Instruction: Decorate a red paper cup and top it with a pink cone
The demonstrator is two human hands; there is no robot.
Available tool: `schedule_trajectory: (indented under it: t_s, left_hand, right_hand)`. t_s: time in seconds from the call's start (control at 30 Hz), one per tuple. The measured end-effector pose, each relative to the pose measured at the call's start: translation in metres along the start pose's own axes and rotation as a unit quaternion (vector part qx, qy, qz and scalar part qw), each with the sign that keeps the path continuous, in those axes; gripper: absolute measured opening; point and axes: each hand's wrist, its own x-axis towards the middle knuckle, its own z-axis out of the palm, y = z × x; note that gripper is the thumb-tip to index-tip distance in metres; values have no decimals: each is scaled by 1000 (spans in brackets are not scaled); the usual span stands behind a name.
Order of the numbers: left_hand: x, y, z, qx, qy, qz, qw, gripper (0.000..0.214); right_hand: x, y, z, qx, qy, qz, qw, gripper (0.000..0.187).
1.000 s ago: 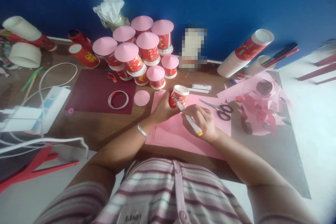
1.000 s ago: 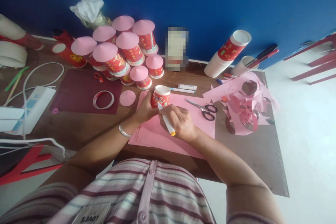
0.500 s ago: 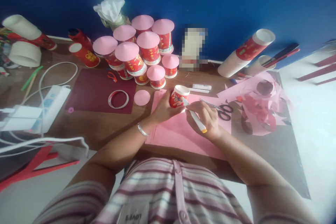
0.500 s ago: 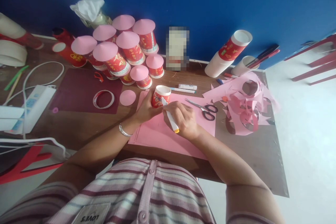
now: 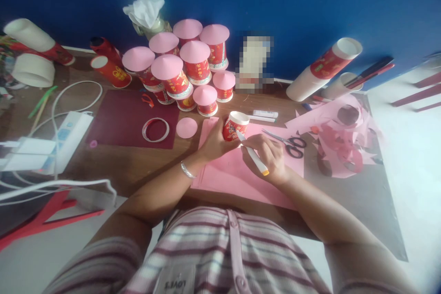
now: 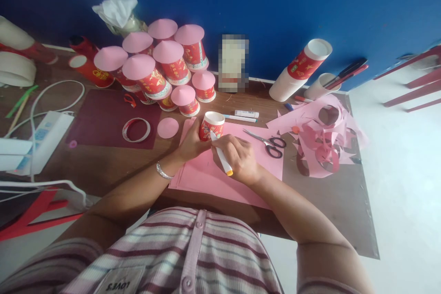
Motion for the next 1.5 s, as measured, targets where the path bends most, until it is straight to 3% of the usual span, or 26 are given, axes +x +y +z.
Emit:
schedule_trajectory:
  t_s: [0.5, 0.73, 1.17, 1.5]
  left_hand:
    - [0, 2, 1, -11, -1, -12, 1000, 65]
    - [2, 4, 1, -15, -1, -9, 1000, 70]
    - [0, 3, 1, -21, -11, -25, 999, 61]
    - [0, 0, 0, -27, -11, -9, 1000, 62]
  right_hand:
    - [5, -6, 4, -7, 18, -5, 1000, 22]
    - [3, -7, 4, 8, 7, -3, 1000, 26]
    - [0, 3, -3, -15, 22, 6, 1000, 34]
    - [0, 3, -2, -2, 10, 6, 1000, 28]
